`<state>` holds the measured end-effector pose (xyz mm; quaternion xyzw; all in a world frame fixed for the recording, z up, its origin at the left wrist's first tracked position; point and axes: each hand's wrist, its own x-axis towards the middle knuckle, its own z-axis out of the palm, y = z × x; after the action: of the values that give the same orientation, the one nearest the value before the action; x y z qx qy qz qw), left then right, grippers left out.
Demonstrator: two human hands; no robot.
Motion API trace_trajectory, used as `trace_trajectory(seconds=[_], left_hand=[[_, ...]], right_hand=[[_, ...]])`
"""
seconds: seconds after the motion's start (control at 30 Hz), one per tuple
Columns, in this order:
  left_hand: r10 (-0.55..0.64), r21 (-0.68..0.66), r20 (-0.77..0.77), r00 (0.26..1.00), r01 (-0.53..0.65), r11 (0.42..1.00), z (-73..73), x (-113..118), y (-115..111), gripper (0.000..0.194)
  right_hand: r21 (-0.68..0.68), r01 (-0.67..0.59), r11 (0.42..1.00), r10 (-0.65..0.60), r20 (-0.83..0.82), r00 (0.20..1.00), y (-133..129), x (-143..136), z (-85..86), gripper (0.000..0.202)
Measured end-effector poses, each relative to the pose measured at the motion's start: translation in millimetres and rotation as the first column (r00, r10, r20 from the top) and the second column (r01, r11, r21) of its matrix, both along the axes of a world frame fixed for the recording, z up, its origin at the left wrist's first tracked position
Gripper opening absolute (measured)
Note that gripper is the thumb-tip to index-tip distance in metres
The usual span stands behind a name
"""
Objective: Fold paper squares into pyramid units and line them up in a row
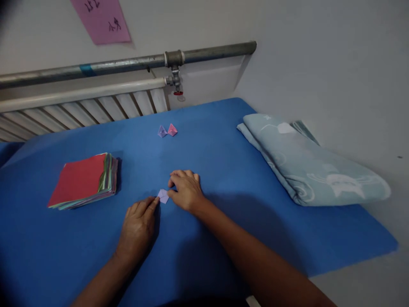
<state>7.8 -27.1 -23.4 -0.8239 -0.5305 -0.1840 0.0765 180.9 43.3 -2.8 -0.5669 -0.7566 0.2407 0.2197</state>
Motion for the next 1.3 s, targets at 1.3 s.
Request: trace_trajectory(seconds=[1.3], left_hand=[[0.644, -0.625, 0.754, 0.127, 0.438, 0.645, 56.6, 10.7, 74.6, 0.039]], right_hand=[[-0.408, -0.088, 0.909, -0.272, -0.738, 0.618, -9.0, -1.8, 19.7, 0.010]])
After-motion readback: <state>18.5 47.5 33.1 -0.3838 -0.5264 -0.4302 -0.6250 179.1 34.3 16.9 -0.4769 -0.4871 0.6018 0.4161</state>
